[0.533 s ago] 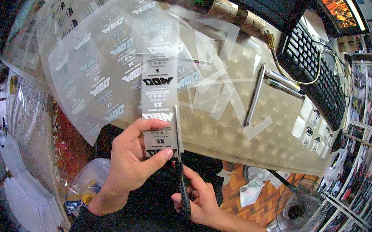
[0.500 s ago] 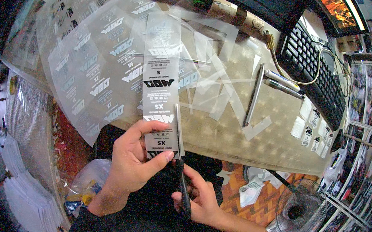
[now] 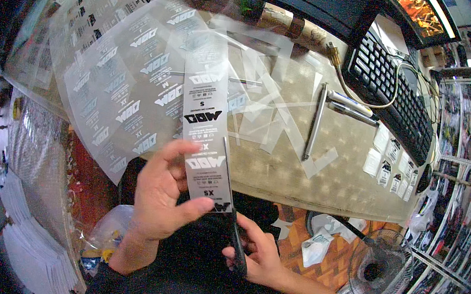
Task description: The person uses scissors to cut individual labels from a large sheet of printed adhesive labels. The person repeatedly picks up the sheet, cuts a single label, and places it on the table. The task continues throughout the clip.
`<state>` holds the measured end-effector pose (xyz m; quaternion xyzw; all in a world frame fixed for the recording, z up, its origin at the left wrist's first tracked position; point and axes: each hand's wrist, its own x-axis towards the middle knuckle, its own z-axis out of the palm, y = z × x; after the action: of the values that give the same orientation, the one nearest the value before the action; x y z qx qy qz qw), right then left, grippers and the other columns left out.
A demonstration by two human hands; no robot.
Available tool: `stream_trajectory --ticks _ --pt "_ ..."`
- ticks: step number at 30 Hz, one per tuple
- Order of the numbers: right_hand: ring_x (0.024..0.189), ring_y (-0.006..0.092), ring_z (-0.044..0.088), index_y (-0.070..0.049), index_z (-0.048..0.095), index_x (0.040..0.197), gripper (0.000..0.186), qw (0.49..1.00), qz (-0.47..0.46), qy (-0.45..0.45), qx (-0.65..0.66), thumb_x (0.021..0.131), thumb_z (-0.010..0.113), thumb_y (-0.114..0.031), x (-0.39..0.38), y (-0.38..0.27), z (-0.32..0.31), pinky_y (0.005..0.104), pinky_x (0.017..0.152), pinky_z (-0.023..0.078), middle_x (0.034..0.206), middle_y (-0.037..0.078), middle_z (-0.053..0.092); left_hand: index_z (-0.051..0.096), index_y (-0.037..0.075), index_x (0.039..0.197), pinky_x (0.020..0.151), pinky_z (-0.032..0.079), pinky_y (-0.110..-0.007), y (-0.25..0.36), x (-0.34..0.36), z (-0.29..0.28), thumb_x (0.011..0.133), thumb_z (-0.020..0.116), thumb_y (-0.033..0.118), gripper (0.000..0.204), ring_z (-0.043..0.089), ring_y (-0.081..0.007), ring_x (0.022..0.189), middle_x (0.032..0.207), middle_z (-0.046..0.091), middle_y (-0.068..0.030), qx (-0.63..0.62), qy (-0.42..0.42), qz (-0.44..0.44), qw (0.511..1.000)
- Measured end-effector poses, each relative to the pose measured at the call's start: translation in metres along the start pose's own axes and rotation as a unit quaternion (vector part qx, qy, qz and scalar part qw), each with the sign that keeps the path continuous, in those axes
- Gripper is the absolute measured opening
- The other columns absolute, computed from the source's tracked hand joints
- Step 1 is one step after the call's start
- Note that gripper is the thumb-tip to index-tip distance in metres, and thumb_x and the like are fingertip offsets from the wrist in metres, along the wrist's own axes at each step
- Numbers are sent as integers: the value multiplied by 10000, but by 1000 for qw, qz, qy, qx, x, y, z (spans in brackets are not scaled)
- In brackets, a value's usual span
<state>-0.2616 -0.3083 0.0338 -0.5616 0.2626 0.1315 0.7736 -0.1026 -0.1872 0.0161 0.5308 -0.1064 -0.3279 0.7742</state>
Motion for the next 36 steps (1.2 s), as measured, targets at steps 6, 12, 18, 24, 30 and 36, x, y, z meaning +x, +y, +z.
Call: stream_trajectory --ticks 6,12,18,24,30,36 --pt "606 83 571 10 323 1345 658 997 -27 -35 -61 810 676 -141 -14 5 -15 229 544 469 751 40 589 373 -10 1278 802 513 -276 11 28 1 798 581 -79 527 588 -179 976 1109 553 -164 -22 35 -8 999" --pt "675 83 575 27 323 1339 758 999 -37 -7 -3 778 714 -298 -8 9 -15 228 586 459 805 55 611 395 -10 1266 780 541 -275 9 20 10 775 579 -125 537 583 -191 993 1145 532 -157 3 32 1 999" --pt "682 97 577 44 283 1348 746 998 -61 -12 25 810 688 -276 -5 13 -15 233 591 465 855 80 619 409 -19 1255 787 545 -275 5 13 16 754 595 -137 547 566 -210 1037 1264 419 -143 -5 24 -2 1000" --pt "681 99 586 39 278 1351 695 997 -73 -5 17 830 667 -206 -5 9 -11 235 585 472 939 98 627 418 -33 1247 795 546 -278 2 12 17 747 599 -139 542 560 -237 1058 1304 360 -140 -1 26 -1 1000" --pt "637 87 581 34 296 1345 666 998 -65 2 11 837 661 -194 -6 8 -10 222 541 466 885 81 632 410 -40 1252 799 548 -281 3 14 17 747 595 -140 547 562 -244 1056 1307 350 -142 5 27 -11 1000" --pt "623 80 577 25 309 1343 661 997 -71 5 -14 831 667 -187 -5 6 -11 215 527 465 867 71 631 403 -43 1256 802 548 -284 3 13 16 747 590 -144 551 563 -243 1056 1305 352 -143 3 28 -4 1000"
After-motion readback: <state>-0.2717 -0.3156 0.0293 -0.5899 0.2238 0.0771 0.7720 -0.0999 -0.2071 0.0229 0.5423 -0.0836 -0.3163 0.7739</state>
